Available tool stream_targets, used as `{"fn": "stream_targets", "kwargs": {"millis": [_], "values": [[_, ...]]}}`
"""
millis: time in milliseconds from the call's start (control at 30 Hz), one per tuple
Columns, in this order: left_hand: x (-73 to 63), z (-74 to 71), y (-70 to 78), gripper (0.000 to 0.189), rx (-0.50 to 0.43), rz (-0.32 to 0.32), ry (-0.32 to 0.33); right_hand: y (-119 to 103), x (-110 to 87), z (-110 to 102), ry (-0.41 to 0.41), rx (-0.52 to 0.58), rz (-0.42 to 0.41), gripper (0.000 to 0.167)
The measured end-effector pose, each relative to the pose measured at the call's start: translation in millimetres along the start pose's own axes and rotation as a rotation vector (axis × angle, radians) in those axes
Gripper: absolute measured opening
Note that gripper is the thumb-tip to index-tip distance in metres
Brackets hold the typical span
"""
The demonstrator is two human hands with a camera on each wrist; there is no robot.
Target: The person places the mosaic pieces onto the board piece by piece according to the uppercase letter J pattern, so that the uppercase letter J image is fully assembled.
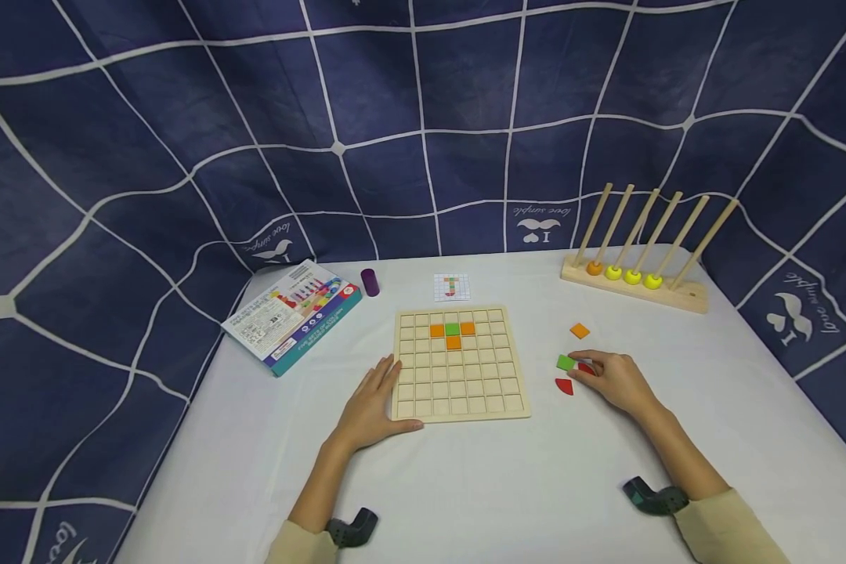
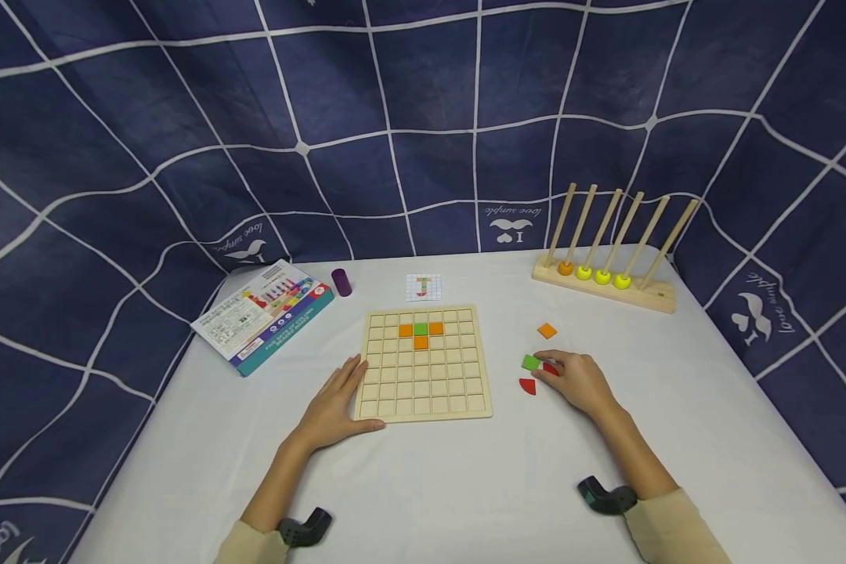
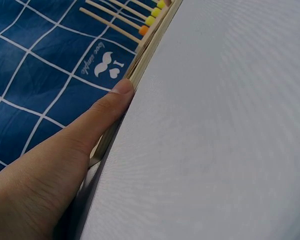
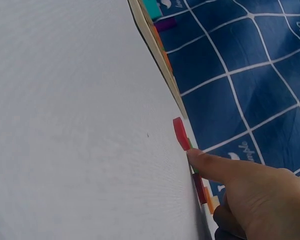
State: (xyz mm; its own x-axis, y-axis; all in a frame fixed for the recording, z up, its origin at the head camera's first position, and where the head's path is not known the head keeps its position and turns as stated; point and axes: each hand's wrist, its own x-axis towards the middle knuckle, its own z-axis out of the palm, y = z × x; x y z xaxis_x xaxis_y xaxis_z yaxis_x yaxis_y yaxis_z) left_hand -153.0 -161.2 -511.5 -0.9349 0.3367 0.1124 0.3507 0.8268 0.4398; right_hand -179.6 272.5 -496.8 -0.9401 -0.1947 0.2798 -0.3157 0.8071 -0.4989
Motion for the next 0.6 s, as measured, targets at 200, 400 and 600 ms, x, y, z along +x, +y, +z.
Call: {"fn": "stream_targets", "kwargs": {"millis": [200,400,600], "values": [[0.6,1.1,-1.1,0.117,0.003,0.011,0.009,-0.9,0.2,-1.0,0.022,0.015,-0.004,0.03],[-0.1,1.2,-1.9,0.118,0.006,0.009,0.005,-7.6,6.2,2.0,0.095,0.067,-0.084,0.028],[0.0,1.2,-1.0,0.117,0.0,0.008,0.004,-22.9,15.9,12.1,0.062,0.103,-0.083,0.029]]}}
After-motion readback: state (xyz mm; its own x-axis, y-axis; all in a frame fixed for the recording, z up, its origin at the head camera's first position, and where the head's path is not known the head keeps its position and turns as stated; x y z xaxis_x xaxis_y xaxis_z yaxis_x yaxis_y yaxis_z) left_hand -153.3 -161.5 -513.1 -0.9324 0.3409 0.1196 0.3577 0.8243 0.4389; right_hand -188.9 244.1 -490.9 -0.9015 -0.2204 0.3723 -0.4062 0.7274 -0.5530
